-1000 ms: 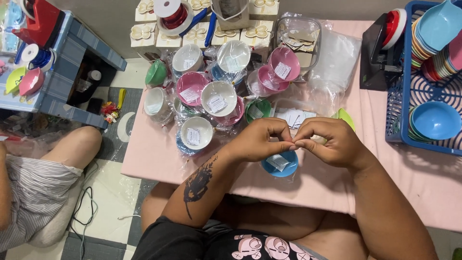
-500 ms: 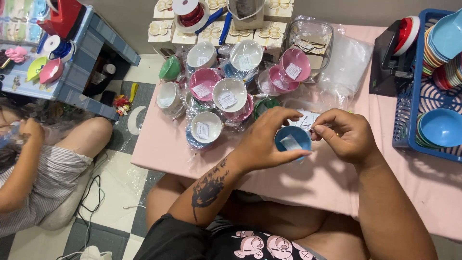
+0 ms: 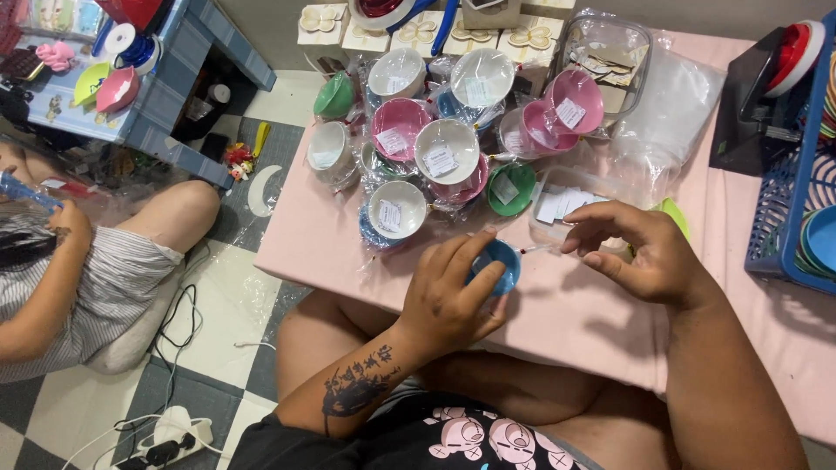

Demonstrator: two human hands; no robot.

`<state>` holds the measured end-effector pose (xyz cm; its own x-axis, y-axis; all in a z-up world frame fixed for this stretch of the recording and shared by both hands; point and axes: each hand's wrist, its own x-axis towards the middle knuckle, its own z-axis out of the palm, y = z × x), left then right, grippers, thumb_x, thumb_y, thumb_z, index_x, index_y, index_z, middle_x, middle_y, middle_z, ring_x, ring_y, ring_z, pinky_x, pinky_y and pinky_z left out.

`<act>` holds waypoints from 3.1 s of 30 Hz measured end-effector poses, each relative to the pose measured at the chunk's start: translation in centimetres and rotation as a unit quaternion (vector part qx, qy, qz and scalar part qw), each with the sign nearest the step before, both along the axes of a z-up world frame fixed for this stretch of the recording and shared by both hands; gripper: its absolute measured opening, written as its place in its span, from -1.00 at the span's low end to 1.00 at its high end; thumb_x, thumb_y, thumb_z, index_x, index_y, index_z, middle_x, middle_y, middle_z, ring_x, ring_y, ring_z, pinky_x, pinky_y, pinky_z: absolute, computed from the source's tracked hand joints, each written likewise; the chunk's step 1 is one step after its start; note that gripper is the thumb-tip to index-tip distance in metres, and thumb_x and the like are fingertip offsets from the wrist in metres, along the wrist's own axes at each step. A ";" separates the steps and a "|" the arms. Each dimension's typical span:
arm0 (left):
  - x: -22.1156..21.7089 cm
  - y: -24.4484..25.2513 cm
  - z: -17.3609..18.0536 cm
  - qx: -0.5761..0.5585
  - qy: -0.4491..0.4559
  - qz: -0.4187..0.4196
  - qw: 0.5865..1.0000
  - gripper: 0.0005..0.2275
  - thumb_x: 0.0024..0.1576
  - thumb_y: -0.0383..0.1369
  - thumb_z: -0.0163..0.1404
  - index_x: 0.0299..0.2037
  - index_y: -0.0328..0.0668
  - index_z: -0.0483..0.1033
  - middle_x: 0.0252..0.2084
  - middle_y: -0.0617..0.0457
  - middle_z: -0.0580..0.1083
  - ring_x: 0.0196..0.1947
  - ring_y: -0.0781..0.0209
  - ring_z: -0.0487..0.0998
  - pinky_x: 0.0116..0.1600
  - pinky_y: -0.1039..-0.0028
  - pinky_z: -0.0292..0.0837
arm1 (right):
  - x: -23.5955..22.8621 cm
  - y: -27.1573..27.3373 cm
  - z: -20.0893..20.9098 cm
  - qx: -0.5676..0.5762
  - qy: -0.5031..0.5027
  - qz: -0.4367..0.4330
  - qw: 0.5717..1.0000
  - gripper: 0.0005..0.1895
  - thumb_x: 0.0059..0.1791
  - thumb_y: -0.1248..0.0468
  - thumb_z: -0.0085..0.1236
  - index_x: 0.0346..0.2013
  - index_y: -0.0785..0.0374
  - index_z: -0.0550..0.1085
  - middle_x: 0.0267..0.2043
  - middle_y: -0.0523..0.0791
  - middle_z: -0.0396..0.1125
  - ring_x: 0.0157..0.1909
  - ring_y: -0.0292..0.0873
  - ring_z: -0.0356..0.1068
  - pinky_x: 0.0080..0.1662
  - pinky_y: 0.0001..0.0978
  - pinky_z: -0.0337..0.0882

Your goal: The person places small plastic items and cards into clear plastic bags by hand and seals the bags.

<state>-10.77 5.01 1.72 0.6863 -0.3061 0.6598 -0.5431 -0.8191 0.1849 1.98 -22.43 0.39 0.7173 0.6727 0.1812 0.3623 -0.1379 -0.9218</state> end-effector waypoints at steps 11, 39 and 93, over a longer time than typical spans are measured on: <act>-1.6 -0.1 -2.9 0.112 -0.059 0.259 0.957 -0.90 0.32 -0.32 0.07 -0.27 0.15 0.55 0.24 0.10 0.52 0.24 0.02 0.46 0.31 -0.01 0.14 | 0.3 -0.8 -2.4 0.069 -0.211 -0.224 0.949 -0.82 0.18 0.40 0.15 -0.12 0.58 0.54 -0.30 0.13 0.45 -0.33 -0.06 0.52 -0.22 -0.37 0.48; 4.2 -8.7 1.5 -0.088 -0.118 -0.049 0.988 -0.91 0.17 -0.30 -0.02 -0.26 0.02 0.56 0.04 0.02 0.56 -0.01 -0.03 0.59 0.14 0.14 0.40 | 1.1 -0.6 -0.5 -0.283 -0.418 -0.322 0.801 -0.70 -0.13 0.22 0.52 -0.14 0.14 0.65 -0.21 -0.12 0.41 -0.14 0.01 0.49 -0.12 -0.22 0.54; 11.3 -9.3 -1.1 -0.604 0.311 -0.096 0.728 -0.89 0.23 -0.36 0.22 -0.29 -0.21 0.66 -0.45 -0.05 0.63 -0.39 0.27 0.65 -0.19 0.45 0.66 | 1.9 -1.2 -0.5 0.190 -0.125 -0.215 0.950 -0.41 0.04 0.36 0.29 0.27 0.60 0.31 -0.20 0.16 0.41 -0.30 -0.07 0.47 -0.15 -0.17 0.55</act>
<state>0.58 -4.33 0.66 0.9881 0.1092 0.1079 -0.1303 0.2253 0.9655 3.87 -23.58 -0.06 0.8133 0.1803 0.5532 0.5620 0.0028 -0.8271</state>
